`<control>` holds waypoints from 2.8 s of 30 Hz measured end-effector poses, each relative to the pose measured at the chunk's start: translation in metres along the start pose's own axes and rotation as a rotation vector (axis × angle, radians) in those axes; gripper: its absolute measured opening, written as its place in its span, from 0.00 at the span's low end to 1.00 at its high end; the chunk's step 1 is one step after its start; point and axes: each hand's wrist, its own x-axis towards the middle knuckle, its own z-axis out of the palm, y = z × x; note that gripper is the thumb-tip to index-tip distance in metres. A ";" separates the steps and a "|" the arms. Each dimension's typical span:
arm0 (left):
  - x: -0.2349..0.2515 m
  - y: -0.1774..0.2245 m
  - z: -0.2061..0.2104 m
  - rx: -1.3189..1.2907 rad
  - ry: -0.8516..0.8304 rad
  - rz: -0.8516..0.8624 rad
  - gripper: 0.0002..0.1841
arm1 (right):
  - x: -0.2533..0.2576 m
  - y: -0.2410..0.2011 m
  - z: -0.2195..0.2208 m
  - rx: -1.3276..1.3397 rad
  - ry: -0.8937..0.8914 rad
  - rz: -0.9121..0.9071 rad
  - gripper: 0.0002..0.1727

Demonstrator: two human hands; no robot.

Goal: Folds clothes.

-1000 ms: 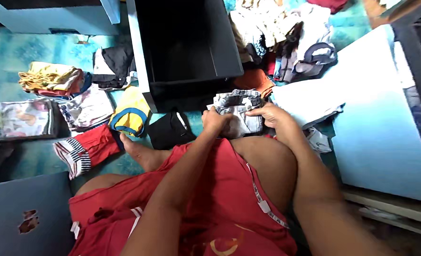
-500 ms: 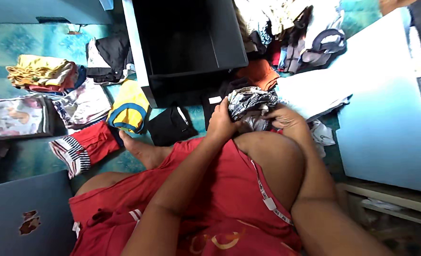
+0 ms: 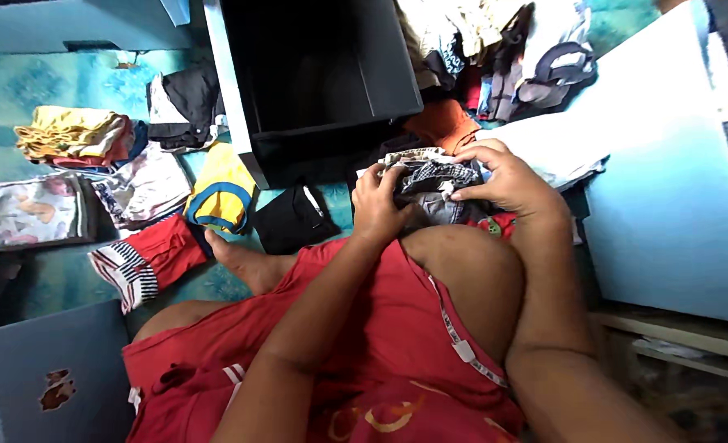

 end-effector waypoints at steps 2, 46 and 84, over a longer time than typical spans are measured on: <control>0.000 -0.001 0.003 0.019 0.031 0.051 0.31 | -0.001 -0.004 0.000 -0.054 -0.027 -0.014 0.32; -0.046 0.083 -0.203 -0.555 -0.979 -0.070 0.25 | -0.173 -0.191 -0.071 0.469 0.101 0.426 0.19; -0.092 0.019 -0.153 -0.620 -0.452 -0.637 0.16 | 0.014 -0.050 0.044 -0.755 -0.268 -0.401 0.36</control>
